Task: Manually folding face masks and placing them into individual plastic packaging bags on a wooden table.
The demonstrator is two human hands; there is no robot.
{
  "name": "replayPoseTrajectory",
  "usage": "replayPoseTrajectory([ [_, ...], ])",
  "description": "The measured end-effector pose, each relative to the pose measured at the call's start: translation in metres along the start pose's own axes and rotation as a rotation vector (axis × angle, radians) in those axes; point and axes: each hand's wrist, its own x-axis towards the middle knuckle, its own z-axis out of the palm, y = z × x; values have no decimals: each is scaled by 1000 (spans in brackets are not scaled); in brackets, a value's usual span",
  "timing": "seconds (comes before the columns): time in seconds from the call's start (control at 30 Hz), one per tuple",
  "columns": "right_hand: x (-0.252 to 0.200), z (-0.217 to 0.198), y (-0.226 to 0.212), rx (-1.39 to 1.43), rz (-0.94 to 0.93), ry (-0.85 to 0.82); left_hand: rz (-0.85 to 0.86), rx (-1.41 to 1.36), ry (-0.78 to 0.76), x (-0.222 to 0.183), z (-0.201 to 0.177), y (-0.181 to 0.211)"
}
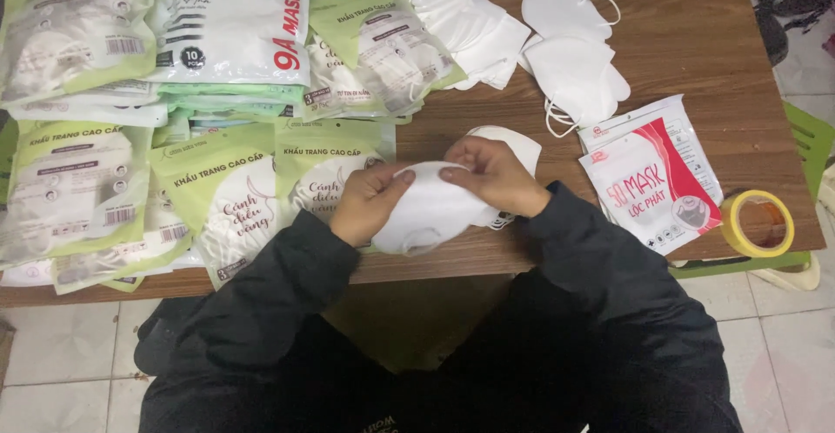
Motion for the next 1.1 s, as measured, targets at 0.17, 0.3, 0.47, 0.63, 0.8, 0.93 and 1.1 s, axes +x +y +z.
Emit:
replayPoseTrajectory([
  [0.17, 7, -32, 8, -427, -193, 142, -6, -59, 73, 8, -11, -5],
  [0.3, 8, -47, 1, -1025, 57, 44, -15, -95, 105, 8, -14, -1],
  [0.47, 20, -48, 16, -1034, 295, -46, 0, -51, 90, 9, -16, -4],
  [0.63, 17, -51, 5, -1098, 273, -13, -21, -19, 113, 7, -12, 0],
  [0.8, 19, -54, 28, -1069, 228, 99, 48, -62, 170, 10, -15, -8],
  [0.93, 17, -59, 49, -1093, 122, 163, 38, -51, 196, 8, -14, -8],
  [1.1, 12, -59, 39, -1159, -68, 165, 29, -23, 225, 11, -13, -7],
])
